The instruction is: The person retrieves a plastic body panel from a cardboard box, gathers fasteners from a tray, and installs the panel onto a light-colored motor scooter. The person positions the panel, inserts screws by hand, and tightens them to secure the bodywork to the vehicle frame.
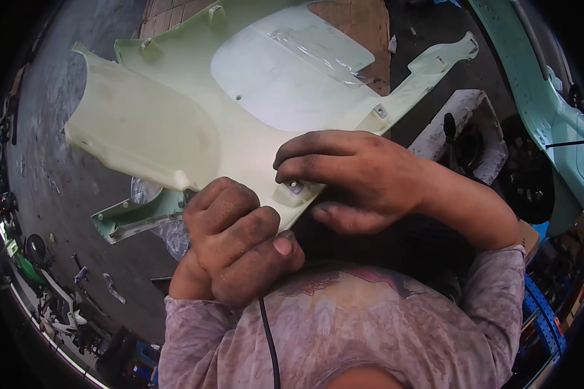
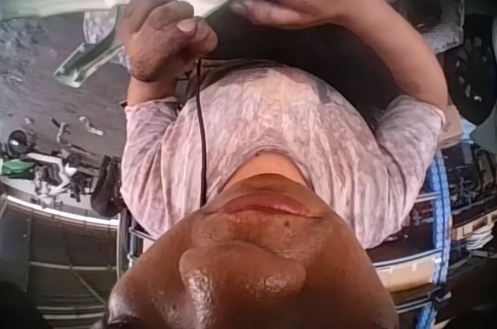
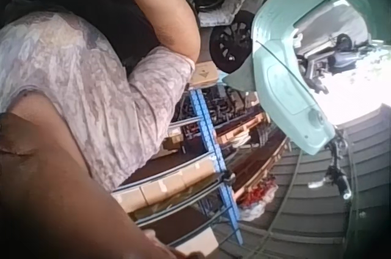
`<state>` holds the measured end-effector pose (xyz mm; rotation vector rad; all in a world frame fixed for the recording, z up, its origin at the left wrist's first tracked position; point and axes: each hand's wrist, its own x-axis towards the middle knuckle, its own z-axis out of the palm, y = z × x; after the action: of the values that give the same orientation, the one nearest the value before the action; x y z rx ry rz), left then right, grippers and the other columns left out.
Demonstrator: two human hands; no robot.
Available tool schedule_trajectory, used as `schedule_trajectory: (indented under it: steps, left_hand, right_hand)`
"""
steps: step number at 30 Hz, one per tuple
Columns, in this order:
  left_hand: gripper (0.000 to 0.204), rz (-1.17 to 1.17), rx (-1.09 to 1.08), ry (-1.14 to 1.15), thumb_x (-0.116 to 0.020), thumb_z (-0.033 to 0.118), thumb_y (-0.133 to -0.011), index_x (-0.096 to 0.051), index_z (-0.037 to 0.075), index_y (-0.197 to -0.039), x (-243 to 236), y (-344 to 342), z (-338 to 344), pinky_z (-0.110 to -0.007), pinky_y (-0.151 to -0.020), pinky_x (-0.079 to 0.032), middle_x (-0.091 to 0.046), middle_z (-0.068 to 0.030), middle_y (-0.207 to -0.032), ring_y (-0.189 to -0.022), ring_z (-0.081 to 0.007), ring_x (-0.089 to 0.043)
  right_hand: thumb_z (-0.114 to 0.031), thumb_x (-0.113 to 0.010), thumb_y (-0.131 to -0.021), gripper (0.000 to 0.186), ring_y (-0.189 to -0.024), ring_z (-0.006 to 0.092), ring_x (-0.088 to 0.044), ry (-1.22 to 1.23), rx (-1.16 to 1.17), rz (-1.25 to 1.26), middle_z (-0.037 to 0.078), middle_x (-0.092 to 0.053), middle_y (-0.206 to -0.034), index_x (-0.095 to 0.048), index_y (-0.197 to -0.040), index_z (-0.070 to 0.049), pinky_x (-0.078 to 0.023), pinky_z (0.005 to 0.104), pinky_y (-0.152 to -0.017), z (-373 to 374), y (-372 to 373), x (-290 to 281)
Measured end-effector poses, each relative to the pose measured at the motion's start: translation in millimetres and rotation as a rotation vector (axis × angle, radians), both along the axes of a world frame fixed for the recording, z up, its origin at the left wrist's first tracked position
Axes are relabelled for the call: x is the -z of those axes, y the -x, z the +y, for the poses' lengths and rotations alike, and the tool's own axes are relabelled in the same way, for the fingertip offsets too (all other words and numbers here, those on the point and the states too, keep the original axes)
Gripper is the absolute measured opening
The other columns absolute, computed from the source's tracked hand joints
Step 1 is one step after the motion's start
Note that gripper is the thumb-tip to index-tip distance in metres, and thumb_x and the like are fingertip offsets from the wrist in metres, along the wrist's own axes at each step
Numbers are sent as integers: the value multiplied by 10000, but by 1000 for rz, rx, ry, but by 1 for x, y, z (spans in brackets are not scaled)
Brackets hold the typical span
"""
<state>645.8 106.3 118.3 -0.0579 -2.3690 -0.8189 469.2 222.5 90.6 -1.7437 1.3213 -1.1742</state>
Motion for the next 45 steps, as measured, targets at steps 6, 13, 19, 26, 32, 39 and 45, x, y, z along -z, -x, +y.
schedule_trajectory:
  steps: [6,13,19,26,32,39,45]
  left_hand:
    - [187,50,30,-23,-619,51,-721,-446,120,-738,5,-2,-9,-316,-442,-373,-498,-31,-680,-520,-185,-468]
    - [128,-29,-24,-41,-563,44,-816,-455,113,-827,7,3,-9,-322,-421,-343,-490,-38,-660,-512,-197,-465]
    - [172,201,-187,135,-405,186,-999,-298,52,-1015,25,9,-14,-343,-409,-298,-451,-76,-639,-459,-213,-392]
    - [207,232,-232,59,-473,162,-972,-394,-29,-978,36,13,2,-368,-621,-448,-499,-134,-772,-654,-243,-502]
    - [262,48,-449,52,-494,200,-984,-446,-52,-1040,28,22,1,-357,-739,-468,-525,-154,-914,-792,-253,-540]
    - [377,-176,-456,103,-487,285,-990,-461,-52,-1155,16,36,7,-363,-877,-442,-515,-170,-1104,-989,-277,-531]
    - [450,-245,-433,48,-499,324,-976,-424,-49,-1217,7,57,32,-395,-951,-392,-486,-182,-1158,-1069,-292,-493]
  right_hand:
    - [-185,-709,-736,433,-1034,271,-601,59,40,174,118,-564,-1157,-573,-1114,-22,-517,348,-848,-2,-6,8]
    - [-137,-682,-735,375,-963,267,-623,116,222,160,113,-581,-1079,-584,-1082,-31,-529,334,-817,4,-15,10]
    - [-126,-652,-743,265,-978,280,-588,319,465,250,140,-555,-1089,-569,-984,-54,-519,344,-796,2,-30,20]
    - [-137,-734,-789,323,-990,284,-597,269,976,148,127,-571,-1099,-596,-1075,-78,-509,353,-848,142,9,-13]
    - [-129,-589,-927,208,-779,125,-618,469,2116,-329,62,-632,-917,-576,-1088,1,-517,258,-722,341,52,58]
    - [-69,-532,-930,168,-763,199,-666,-347,2189,-853,138,-659,-877,-610,-1026,46,-556,310,-696,467,50,233]
    - [-90,-414,-894,314,-995,342,-652,-1474,1712,64,195,-647,-1120,-678,-1054,-29,-534,457,-820,445,79,309]
